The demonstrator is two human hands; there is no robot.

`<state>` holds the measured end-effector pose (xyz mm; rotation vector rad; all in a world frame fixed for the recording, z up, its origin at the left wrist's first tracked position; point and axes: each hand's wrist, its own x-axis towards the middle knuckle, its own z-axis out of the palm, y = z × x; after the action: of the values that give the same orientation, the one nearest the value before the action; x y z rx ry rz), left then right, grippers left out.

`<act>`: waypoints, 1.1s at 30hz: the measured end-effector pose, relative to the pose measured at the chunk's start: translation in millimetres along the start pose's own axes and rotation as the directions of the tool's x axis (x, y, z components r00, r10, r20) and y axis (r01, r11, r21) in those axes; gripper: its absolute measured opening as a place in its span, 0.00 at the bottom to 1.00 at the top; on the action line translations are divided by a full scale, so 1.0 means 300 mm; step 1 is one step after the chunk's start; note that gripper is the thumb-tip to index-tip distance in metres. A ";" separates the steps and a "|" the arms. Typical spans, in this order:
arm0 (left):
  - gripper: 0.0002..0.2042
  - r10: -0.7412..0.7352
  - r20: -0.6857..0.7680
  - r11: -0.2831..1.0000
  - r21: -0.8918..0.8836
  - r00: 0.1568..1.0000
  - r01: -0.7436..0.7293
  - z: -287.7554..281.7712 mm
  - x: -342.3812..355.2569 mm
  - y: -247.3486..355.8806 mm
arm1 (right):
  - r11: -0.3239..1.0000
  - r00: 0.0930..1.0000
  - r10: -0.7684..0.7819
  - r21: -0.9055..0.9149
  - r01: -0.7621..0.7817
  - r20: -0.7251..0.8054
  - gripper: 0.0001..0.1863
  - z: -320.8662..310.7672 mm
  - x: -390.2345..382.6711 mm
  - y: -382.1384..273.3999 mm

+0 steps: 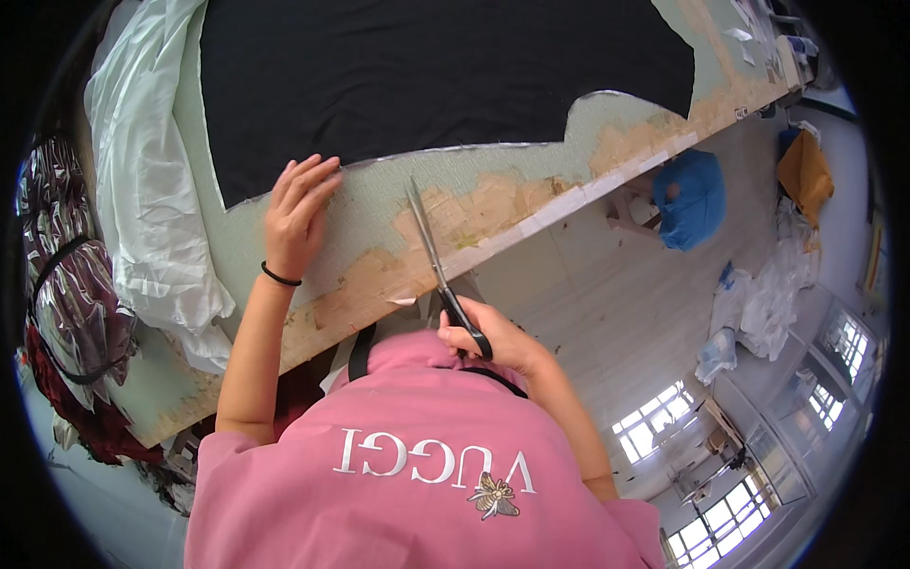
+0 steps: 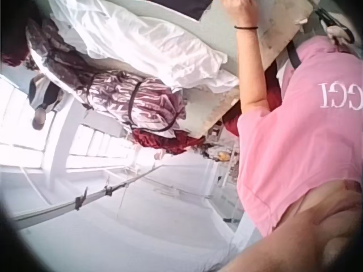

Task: The person uses shears to cut a black fabric piece laid on a table, following a white paper pattern. After cutting, the person removes the pattern and scrap fabric from the table.

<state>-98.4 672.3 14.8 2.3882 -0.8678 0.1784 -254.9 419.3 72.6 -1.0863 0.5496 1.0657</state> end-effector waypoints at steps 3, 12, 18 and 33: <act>0.16 0.039 0.021 0.997 -0.060 0.999 -0.038 0.014 0.027 0.023 | 0.998 0.998 -0.065 0.015 0.065 -0.008 0.14 0.009 0.034 0.011; 0.20 0.094 0.109 0.989 -0.125 0.990 -0.080 0.040 0.040 0.004 | 0.987 0.987 -0.134 0.079 0.142 -0.090 0.13 -0.002 0.048 0.040; 0.22 0.074 0.087 0.996 -0.050 0.993 -0.070 0.028 0.058 0.043 | 0.973 0.959 -0.185 0.098 0.210 -0.214 0.12 -0.007 -0.010 0.058; 0.23 0.206 0.186 0.973 -0.139 0.961 -0.182 0.158 0.178 0.177 | 0.938 0.901 -0.271 0.118 0.326 -0.338 0.12 -0.061 -0.067 0.124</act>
<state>-93.4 583.5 18.2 2.2332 -1.1743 -0.0383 -294.5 397.1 65.0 -1.1520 0.6912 0.5643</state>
